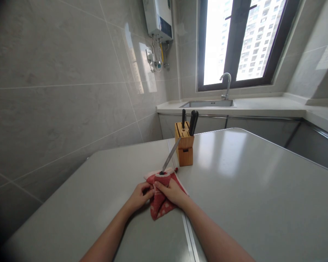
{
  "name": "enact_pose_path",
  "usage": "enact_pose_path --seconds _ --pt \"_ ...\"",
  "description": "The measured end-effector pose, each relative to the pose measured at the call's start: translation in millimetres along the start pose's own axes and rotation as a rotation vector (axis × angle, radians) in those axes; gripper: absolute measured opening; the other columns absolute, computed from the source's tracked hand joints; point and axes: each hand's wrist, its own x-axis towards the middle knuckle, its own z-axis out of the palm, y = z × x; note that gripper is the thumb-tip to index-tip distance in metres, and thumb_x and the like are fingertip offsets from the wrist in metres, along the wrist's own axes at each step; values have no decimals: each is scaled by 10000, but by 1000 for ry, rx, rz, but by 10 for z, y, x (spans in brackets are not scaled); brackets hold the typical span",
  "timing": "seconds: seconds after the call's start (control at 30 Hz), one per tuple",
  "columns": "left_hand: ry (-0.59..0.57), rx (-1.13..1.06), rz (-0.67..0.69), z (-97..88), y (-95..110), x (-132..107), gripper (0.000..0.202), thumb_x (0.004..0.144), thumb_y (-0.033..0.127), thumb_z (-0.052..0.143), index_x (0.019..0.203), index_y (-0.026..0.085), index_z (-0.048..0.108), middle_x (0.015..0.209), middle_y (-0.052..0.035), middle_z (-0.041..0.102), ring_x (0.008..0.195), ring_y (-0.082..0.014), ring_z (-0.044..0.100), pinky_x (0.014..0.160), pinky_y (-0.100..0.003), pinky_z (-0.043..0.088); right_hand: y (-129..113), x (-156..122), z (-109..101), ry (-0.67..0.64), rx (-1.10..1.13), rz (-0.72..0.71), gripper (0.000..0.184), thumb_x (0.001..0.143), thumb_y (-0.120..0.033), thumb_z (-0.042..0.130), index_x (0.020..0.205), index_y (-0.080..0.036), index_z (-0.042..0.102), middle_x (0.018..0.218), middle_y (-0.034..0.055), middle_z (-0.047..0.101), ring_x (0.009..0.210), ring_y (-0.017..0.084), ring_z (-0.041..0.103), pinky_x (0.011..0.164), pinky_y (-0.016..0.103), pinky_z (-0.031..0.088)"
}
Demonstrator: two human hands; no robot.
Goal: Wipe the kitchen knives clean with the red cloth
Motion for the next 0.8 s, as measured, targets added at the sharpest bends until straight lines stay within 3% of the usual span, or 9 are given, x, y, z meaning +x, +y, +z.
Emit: enact_pose_path --seconds 0.23,0.8 --pt "-24 -61 25 -22 5 8 266 780 299 513 586 121 553 559 5 492 566 -112 422 545 -218 339 21 13 -3 51 -42 -16 361 808 -498 532 861 -157 637 897 48 653 877 201 590 875 351 441" --pt "13 -29 -8 1 -36 5 297 753 402 576 627 137 528 564 21 484 531 -100 406 532 -212 334 -58 -5 -9 54 -47 -3 367 793 -515 538 816 -163 639 842 40 647 856 207 591 866 366 449"
